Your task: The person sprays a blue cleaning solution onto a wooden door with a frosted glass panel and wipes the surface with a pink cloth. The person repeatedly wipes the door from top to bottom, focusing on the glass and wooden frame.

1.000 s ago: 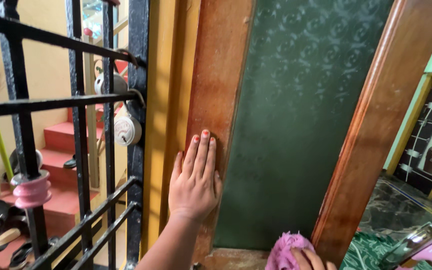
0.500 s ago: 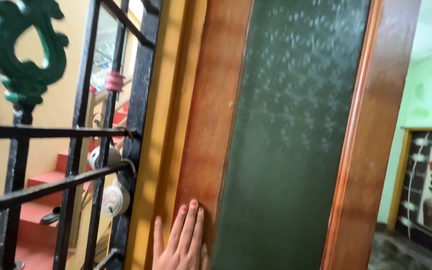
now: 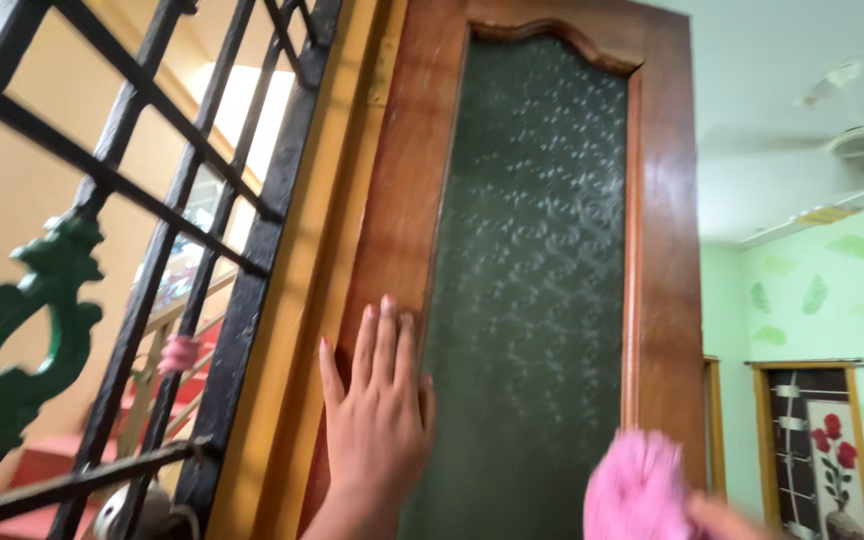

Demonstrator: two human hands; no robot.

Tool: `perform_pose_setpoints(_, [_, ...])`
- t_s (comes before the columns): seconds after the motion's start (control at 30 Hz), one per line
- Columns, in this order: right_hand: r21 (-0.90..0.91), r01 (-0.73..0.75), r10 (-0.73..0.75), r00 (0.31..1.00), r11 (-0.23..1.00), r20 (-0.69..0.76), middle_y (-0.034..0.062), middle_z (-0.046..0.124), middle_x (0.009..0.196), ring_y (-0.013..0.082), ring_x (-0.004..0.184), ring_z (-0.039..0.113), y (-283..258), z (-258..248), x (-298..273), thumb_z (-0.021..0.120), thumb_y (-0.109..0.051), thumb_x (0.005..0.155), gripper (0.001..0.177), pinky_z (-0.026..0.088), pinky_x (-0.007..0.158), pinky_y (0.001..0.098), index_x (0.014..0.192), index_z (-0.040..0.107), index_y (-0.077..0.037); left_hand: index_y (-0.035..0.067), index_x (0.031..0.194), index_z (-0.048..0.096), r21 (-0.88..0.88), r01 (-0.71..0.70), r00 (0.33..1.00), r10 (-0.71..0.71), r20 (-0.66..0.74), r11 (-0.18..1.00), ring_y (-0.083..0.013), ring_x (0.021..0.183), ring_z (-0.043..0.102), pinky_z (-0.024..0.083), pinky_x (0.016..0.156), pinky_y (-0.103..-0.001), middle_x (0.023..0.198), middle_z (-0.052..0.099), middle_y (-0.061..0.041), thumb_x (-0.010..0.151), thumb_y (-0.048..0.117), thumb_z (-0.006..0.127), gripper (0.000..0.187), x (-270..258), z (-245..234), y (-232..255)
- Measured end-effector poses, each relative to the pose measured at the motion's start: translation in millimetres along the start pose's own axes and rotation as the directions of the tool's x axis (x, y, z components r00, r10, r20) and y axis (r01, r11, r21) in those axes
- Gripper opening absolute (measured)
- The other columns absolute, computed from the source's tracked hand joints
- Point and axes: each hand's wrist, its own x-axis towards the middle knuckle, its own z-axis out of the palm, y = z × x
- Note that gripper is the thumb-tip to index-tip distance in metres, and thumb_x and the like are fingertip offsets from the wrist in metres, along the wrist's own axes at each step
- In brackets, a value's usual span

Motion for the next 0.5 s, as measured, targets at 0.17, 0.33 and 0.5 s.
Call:
perform_pose_setpoints(0.17, [-0.088,0.246,-0.26,0.941,0.965,-0.219,0.0039,0.067,0.136,0.0259,0.12,0.067,-33,-57,70,0.088,-0.036,0.053,0.103,0.055,0.095,0.0395,0.147,0.048,-0.024,0.005,0.153,0.033,0.047,-0.065,0.998,0.063,0.024,0.997,-0.0236,0.153,0.018,0.008,0.12,-0.059,0.164,0.026,-0.011,0.095,0.037,0.044,0.067,77,5,1])
perform_pose_setpoints(0.33, [-0.415,0.453,-0.596,0.728,0.789,-0.338,0.0058,0.063,0.14,0.0278,0.123,0.063,-52,-100,139,0.081,-0.036,0.062,0.095,0.053,0.094,0.0398,0.149,0.046,-0.017,0.011,0.158,0.026,0.078,-0.094,0.983,0.081,0.164,0.993,-0.0235,0.154,0.014,0.009,0.12,-0.059,0.168,0.019,-0.008,0.094,0.04,0.042,0.072,138,3,-12])
perform_pose_setpoints(0.5, [-0.507,0.434,-0.639,0.684,0.744,-0.353,0.0028,0.062,0.139,0.0257,0.118,0.064,-62,-108,203,0.081,-0.039,0.063,0.094,0.055,0.095,0.0392,0.147,0.046,-0.019,0.014,0.16,0.023,0.135,-0.187,0.951,0.145,0.274,0.973,-0.0235,0.156,0.011,0.008,0.119,-0.055,0.171,0.015,-0.007,0.095,0.039,0.042,0.072,186,-2,-18])
